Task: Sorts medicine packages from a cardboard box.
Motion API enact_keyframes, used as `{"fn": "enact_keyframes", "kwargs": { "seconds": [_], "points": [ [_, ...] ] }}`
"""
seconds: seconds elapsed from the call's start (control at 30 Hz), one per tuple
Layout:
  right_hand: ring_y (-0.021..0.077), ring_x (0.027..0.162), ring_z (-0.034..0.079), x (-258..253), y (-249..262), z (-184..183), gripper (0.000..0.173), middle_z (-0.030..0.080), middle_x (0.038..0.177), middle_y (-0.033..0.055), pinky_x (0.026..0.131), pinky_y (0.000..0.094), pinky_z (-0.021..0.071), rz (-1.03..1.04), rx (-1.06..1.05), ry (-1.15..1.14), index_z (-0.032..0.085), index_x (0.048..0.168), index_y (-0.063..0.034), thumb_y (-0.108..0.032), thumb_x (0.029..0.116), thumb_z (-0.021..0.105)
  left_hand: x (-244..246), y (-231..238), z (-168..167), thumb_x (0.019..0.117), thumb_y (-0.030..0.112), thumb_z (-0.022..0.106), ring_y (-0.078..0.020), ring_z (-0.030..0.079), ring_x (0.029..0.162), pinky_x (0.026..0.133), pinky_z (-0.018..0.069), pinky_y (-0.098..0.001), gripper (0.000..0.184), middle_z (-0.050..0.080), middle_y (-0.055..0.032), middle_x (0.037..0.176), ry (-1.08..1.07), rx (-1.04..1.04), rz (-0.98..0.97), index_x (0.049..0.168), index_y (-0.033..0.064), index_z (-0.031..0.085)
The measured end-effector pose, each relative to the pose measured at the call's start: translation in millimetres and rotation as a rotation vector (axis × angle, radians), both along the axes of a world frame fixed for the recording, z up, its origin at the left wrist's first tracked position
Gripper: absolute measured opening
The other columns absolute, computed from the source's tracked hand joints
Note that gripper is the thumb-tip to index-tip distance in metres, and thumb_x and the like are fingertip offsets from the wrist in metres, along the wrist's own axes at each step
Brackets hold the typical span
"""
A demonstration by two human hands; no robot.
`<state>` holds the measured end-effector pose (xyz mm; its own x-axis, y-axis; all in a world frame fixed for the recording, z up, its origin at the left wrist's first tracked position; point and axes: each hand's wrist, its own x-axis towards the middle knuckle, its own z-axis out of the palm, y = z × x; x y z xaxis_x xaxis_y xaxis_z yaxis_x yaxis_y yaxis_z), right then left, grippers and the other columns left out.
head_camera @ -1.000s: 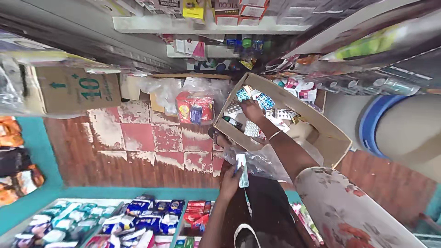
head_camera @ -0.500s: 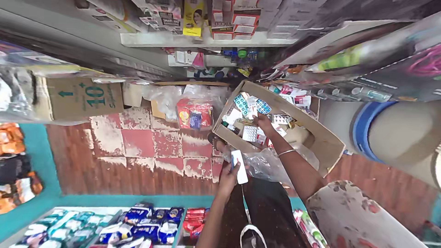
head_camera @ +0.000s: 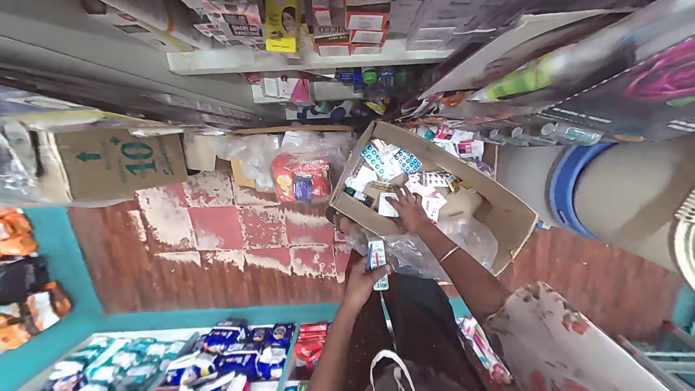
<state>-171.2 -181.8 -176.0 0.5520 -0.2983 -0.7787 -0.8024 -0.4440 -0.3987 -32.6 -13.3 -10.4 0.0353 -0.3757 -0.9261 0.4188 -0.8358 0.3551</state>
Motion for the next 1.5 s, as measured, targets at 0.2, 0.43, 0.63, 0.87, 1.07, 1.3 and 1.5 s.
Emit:
{"fn": "enact_keyframes", "kwargs": {
  "seconds": [0.2, 0.43, 0.63, 0.87, 1.07, 1.3, 1.5],
  "points": [
    [0.0450, 0.132, 0.054, -9, -25, -9, 0.031, 0.061, 0.137, 0.0249, 0.106, 0.0617, 0.0421, -0.155, -0.208, -0.352, 0.068, 0.126, 0.0025, -0.011, 0.1011, 0.056, -1, 7, -6, 0.0937, 0.008, 0.071, -0.0109, 0.072, 0.085, 0.084, 0.0600, -0.0290, 0.032, 0.074, -0.0077, 0.094, 0.004, -0.031, -0.059, 0.120, -0.0061, 0.061],
    [0.0479, 0.154, 0.019, -61, 8, 10, 0.080, 0.024, 0.165, 0.0273, 0.118, 0.0736, 0.0125, -0.096, -0.140, -0.051, 0.040, 0.158, -0.0201, -0.021, 0.0869, 0.076, -21, 8, 3, 0.0924, 0.018, 0.074, -0.0149, 0.070, 0.084, 0.084, 0.0591, -0.0351, 0.043, 0.072, -0.0110, 0.098, 0.121, -0.073, -0.310, 0.126, -0.0042, 0.060],
    [0.0551, 0.140, 0.038, -112, -2, 20, 0.077, 0.045, 0.149, 0.0335, 0.107, 0.0733, 0.0309, -0.352, -0.320, 0.079, 0.049, 0.151, -0.0091, -0.027, 0.0821, 0.079, -39, 5, 5, 0.0918, 0.025, 0.076, -0.0229, 0.071, 0.097, 0.094, 0.0567, -0.0443, 0.053, 0.071, -0.0170, 0.111, 0.184, -0.076, -0.500, 0.135, -0.0010, 0.058],
    [0.0581, 0.149, 0.019, -121, -24, 11, 0.065, 0.026, 0.159, 0.0394, 0.117, 0.0756, 0.0097, -0.569, -0.411, 0.273, 0.052, 0.146, 0.0005, -0.009, 0.0845, 0.073, -38, -3, 12, 0.0908, 0.035, 0.076, -0.0303, 0.067, 0.111, 0.101, 0.0510, -0.0524, 0.057, 0.069, -0.0207, 0.118, 0.081, -0.087, -0.668, 0.133, 0.0000, 0.060],
    [0.0465, 0.136, 0.047, -59, -20, 40, 0.043, 0.055, 0.142, 0.0274, 0.111, 0.0620, 0.0368, -0.502, -0.181, 0.022, 0.063, 0.135, -0.0009, -0.021, 0.0971, 0.064, -46, -3, 16, 0.0974, 0.031, 0.065, -0.0352, 0.068, 0.103, 0.094, 0.0517, -0.0559, 0.049, 0.069, -0.0243, 0.113, 0.044, -0.154, -0.765, 0.133, -0.0011, 0.060],
    [0.0432, 0.134, 0.051, 32, -27, 1, 0.045, 0.058, 0.139, 0.0258, 0.110, 0.0593, 0.0401, -0.373, -0.086, -0.232, 0.059, 0.137, 0.0017, -0.024, 0.1004, 0.063, -52, 5, 8, 0.0978, 0.023, 0.060, -0.0315, 0.069, 0.099, 0.092, 0.0530, -0.0539, 0.039, 0.070, -0.0208, 0.108, 0.038, -0.214, -0.720, 0.128, -0.0019, 0.063],
    [0.0381, 0.156, 0.019, 100, -28, -32, 0.069, 0.029, 0.168, 0.0118, 0.118, 0.0658, 0.0233, -0.017, -0.189, -0.336, 0.046, 0.154, -0.0138, -0.003, 0.0896, 0.071, -52, 13, 6, 0.0973, 0.022, 0.060, -0.0314, 0.069, 0.098, 0.090, 0.0539, -0.0532, 0.039, 0.071, -0.0205, 0.109, 0.045, -0.196, -0.704, 0.129, -0.0005, 0.063]
  ]
}}
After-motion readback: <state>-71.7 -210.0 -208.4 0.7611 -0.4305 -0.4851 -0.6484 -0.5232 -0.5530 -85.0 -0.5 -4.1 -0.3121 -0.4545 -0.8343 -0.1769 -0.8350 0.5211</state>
